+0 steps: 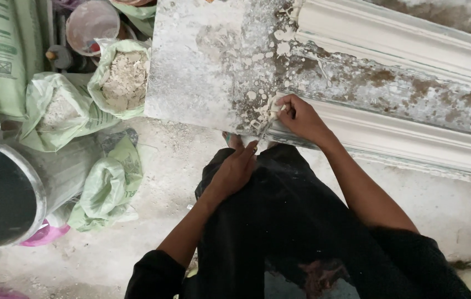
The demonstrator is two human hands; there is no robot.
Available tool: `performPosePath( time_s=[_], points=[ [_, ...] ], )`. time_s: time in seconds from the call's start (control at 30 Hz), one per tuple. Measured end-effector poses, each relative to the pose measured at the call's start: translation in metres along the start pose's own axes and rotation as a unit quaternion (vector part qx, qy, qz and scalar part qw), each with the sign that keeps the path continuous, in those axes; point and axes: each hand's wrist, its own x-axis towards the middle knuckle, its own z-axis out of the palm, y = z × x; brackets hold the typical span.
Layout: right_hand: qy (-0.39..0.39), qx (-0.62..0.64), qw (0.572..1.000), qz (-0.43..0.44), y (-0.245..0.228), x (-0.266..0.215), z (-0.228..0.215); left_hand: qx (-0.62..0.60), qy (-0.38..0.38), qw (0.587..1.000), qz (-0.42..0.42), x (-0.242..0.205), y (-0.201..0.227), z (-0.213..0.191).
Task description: The person removes a plastic liner from a bucket, then uses a scraper to clean dried plaster residue from the surface of several long, white molded plaster moldings laid on the floor. The person repeatedly scrapes along the grooves and edges of the moldings to remove the hardened material.
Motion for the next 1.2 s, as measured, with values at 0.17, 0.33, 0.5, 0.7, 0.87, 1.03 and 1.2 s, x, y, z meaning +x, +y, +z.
performPosePath(
  time_s=[0.17, 0.33, 0.5, 0.7, 0.87, 1.03, 1.2],
  points=[
    [-0.003, -0.008, 1.000, -0.004, -0.006, -0.002, -0.002, 0.212, -0.074, 0.973, 0.045, 0.009, -0.004, 0.001],
    [0.021, -0.030, 0.999, -0.018, -0.016, -0.007, -0.001, 0.380, -0.048, 0.909, 0.162, 0.028, 0.021, -0.005],
    [0.056, -0.069, 0.994, -0.062, -0.015, -0.008, 0.001, 0.141, -0.098, 0.982, -0.081, 0.046, 0.035, 0.000],
    [0.084, -0.158, 0.972, -0.151, -0.009, -0.009, 0.008, 0.033, -0.006, 0.996, -0.083, 0.035, 0.044, -0.024],
    [0.096, -0.204, 0.969, -0.106, -0.022, -0.015, 0.010, 0.071, 0.007, 0.997, 0.023, 0.009, 0.002, -0.001],
    [0.138, -0.267, 0.946, -0.120, -0.033, -0.022, 0.011, 0.253, -0.028, 0.961, 0.110, 0.021, 0.010, 0.004],
    [0.140, -0.218, 0.957, -0.133, -0.013, -0.015, 0.012, 0.005, 0.026, 1.000, -0.017, 0.026, -0.004, 0.012]
  ],
)
